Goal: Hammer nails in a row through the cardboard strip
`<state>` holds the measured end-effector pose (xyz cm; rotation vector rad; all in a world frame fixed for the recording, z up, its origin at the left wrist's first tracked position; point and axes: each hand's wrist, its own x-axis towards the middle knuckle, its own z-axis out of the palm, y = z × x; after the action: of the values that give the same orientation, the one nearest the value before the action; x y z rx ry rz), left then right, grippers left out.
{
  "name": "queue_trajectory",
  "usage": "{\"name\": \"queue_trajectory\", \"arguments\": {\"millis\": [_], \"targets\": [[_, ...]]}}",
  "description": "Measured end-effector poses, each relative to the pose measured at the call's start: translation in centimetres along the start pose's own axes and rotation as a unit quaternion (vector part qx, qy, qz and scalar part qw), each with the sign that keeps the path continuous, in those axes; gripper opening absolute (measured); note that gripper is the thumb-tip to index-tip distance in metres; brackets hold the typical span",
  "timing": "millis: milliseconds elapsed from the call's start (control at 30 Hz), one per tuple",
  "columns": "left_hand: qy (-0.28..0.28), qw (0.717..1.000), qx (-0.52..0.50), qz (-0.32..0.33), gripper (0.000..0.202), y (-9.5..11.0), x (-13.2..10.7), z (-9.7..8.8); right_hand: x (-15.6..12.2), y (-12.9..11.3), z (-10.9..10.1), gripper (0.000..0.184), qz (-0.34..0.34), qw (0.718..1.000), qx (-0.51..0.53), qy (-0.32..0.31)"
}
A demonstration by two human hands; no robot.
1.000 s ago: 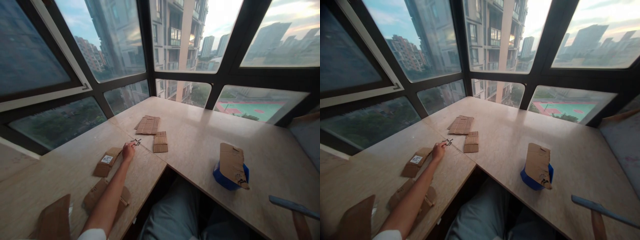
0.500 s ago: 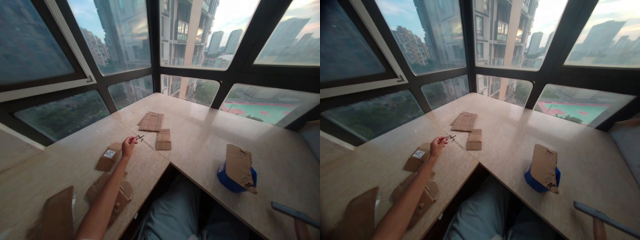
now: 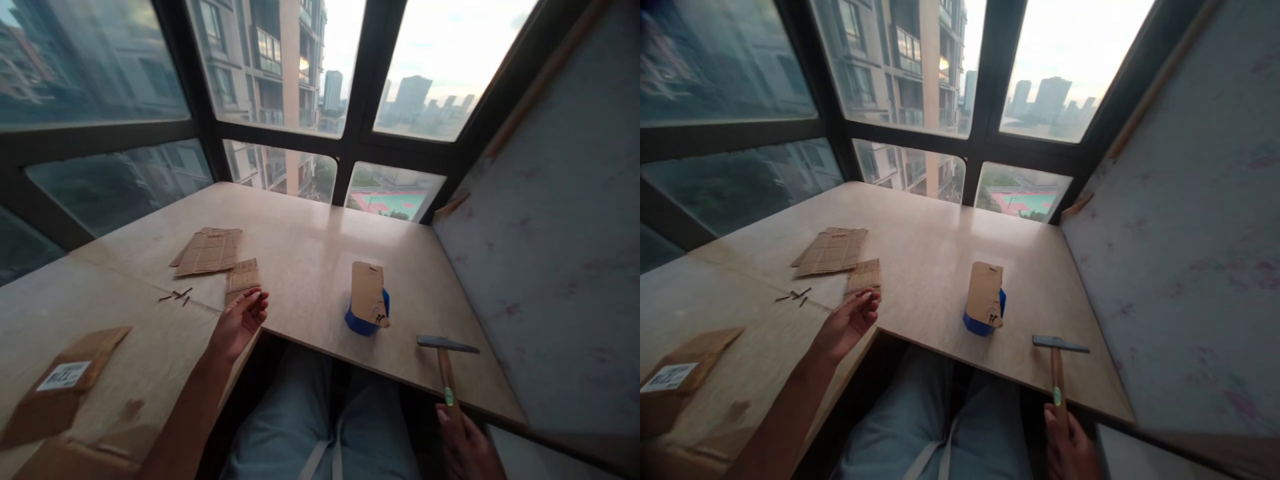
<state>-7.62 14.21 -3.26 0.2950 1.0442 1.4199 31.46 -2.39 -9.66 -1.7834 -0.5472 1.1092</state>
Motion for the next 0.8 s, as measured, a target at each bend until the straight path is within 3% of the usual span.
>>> {"name": "queue_trajectory", "arguments": {"millis": [167,267,367,567,800], "targets": [[-0.093,0.986,-0.030,-0.137,0.011,-4.9,-1.1,5.5,-0.7,-0.6,-0.1,0.071,0.036,0.998,0.040,0.018],[-0.116,0.979,-0.005,-0.166,0.009,-7.0,-1.7,8.0,-0.4,-0.8,-0.2,0.072,0.033,0.998,0.052,0.021],[-0.127,0.981,0.042,-0.141,0.016,-8.5,-2.0,9.8,0.4,-0.8,-0.4,0.073,0.028,0.998,0.061,0.014],[-0.157,0.977,0.140,-0.024,0.046,-10.4,-1.8,11.6,2.5,-0.9,-0.2,0.074,0.029,0.997,0.067,-0.012],[-0.151,0.952,0.265,0.038,0.044,-10.6,-1.9,13.0,4.3,-2.4,0.3,0.056,0.027,0.994,0.076,-0.080]]}}
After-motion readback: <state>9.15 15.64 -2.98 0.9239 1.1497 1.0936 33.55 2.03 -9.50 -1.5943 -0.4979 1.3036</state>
